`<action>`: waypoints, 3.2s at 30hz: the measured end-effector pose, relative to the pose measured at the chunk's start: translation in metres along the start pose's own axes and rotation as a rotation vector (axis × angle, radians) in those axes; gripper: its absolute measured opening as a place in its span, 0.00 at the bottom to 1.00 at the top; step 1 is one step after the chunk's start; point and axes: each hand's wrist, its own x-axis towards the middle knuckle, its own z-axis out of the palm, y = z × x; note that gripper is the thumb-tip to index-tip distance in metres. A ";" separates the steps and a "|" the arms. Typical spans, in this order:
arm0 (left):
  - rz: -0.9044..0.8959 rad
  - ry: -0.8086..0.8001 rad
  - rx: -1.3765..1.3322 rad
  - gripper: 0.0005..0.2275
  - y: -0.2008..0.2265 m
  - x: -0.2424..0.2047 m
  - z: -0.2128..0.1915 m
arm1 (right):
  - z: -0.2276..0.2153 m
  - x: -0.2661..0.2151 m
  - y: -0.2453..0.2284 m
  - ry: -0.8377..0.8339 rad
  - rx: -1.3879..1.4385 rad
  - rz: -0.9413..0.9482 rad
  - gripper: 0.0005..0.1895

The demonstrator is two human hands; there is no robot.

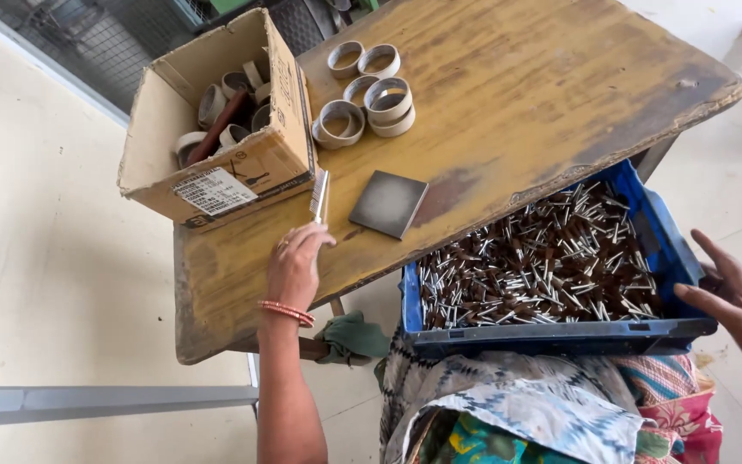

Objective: The recorder is picking up small metal pins from a container and inserting them into a circular hairbrush base.

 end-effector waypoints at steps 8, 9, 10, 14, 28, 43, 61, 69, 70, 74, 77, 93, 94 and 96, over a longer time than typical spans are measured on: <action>0.056 0.026 -0.193 0.12 0.019 0.148 0.078 | 0.094 -0.005 -0.117 0.248 -1.370 -0.292 0.50; 0.094 0.103 -0.158 0.15 0.005 0.170 0.112 | 0.104 0.001 -0.105 0.144 -1.247 -0.522 0.39; 0.132 0.181 -0.125 0.18 -0.008 0.192 0.147 | 0.115 0.008 -0.094 0.049 -1.109 -0.749 0.30; 0.070 0.263 0.029 0.22 -0.003 0.236 0.163 | 0.114 -0.005 -0.091 -0.238 -0.883 -0.330 0.28; 0.273 -0.122 -0.286 0.42 0.111 0.134 0.121 | 0.125 -0.026 -0.081 -0.354 -0.886 -0.417 0.15; -0.290 -0.678 -0.732 0.21 0.212 0.066 0.051 | 0.114 -0.050 -0.101 -0.347 -0.787 -0.295 0.16; -0.501 -1.009 -0.372 0.62 0.127 0.034 0.317 | 0.114 -0.054 -0.097 -0.299 -0.778 -0.343 0.17; 0.195 -1.080 -0.287 0.65 0.231 0.009 0.211 | 0.113 -0.073 -0.085 -0.285 -0.976 -0.298 0.22; 0.280 -1.064 -0.335 0.65 0.234 0.007 0.204 | 0.114 -0.080 -0.084 -0.280 -0.951 -0.254 0.24; -0.074 -0.916 -0.470 0.71 0.220 0.021 0.238 | 0.111 -0.080 -0.090 -0.182 -0.871 -0.207 0.25; -0.205 -1.009 -0.317 0.66 0.208 0.036 0.261 | 0.109 -0.071 -0.100 -0.215 -0.869 -0.149 0.25; -0.048 -0.905 -0.862 0.35 0.233 0.051 0.243 | 0.096 -0.048 -0.110 -0.048 -0.359 -0.323 0.48; -0.068 -0.912 -0.968 0.33 0.234 0.047 0.246 | 0.095 -0.040 -0.101 -0.063 -0.371 -0.537 0.53; -0.010 -0.903 -1.023 0.30 0.234 0.040 0.272 | 0.102 -0.033 -0.132 -0.108 -0.410 -0.547 0.44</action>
